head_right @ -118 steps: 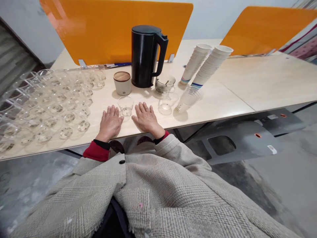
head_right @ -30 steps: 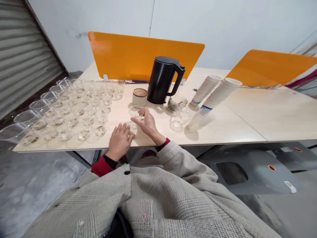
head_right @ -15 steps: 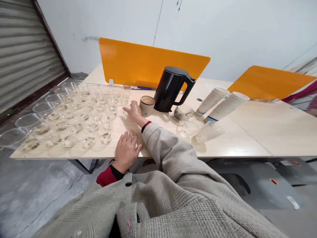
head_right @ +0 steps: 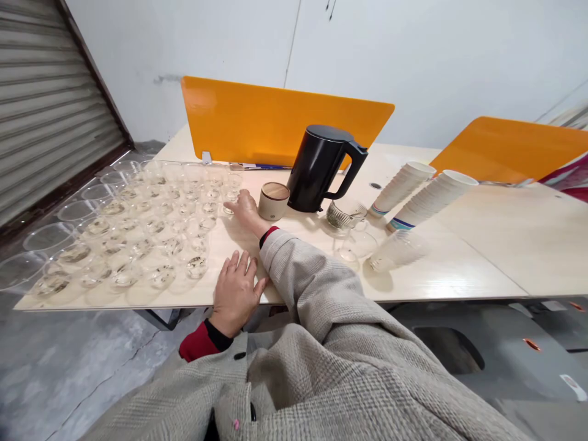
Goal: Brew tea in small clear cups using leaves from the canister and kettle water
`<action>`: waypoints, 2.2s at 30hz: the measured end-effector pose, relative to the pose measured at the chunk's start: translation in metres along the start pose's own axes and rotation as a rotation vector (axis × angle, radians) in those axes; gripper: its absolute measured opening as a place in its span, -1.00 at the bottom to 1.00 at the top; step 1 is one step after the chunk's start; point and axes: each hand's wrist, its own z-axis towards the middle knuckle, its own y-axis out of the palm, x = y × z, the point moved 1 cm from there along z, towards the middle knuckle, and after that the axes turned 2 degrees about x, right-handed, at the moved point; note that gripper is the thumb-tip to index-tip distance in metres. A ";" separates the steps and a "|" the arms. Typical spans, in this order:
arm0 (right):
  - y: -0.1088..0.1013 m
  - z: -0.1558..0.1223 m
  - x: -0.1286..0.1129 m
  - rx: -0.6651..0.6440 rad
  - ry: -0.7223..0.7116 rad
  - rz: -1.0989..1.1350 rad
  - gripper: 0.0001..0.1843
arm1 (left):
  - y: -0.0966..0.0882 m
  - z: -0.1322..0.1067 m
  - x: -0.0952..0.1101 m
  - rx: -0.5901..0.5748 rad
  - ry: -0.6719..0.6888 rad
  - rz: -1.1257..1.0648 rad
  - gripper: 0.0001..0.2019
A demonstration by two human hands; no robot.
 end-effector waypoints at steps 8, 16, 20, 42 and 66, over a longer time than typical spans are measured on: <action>-0.010 -0.006 -0.016 -0.029 0.125 0.072 -0.60 | 0.004 -0.001 -0.001 0.039 0.001 0.013 -0.51; -0.048 -0.050 -0.040 -0.046 0.165 -0.075 -0.31 | -0.002 0.002 -0.004 -0.001 0.020 0.006 -0.48; -0.102 -0.116 -0.049 -0.088 -0.012 -0.034 -0.36 | -0.004 0.005 -0.005 -0.006 0.036 0.009 -0.43; -0.280 -0.197 0.040 0.016 0.325 -0.913 -0.63 | 0.010 0.008 -0.019 0.128 0.100 -0.073 -0.42; -0.169 -0.155 -0.025 -0.152 -0.123 -0.645 -0.63 | 0.002 0.002 -0.007 0.062 0.041 -0.035 -0.44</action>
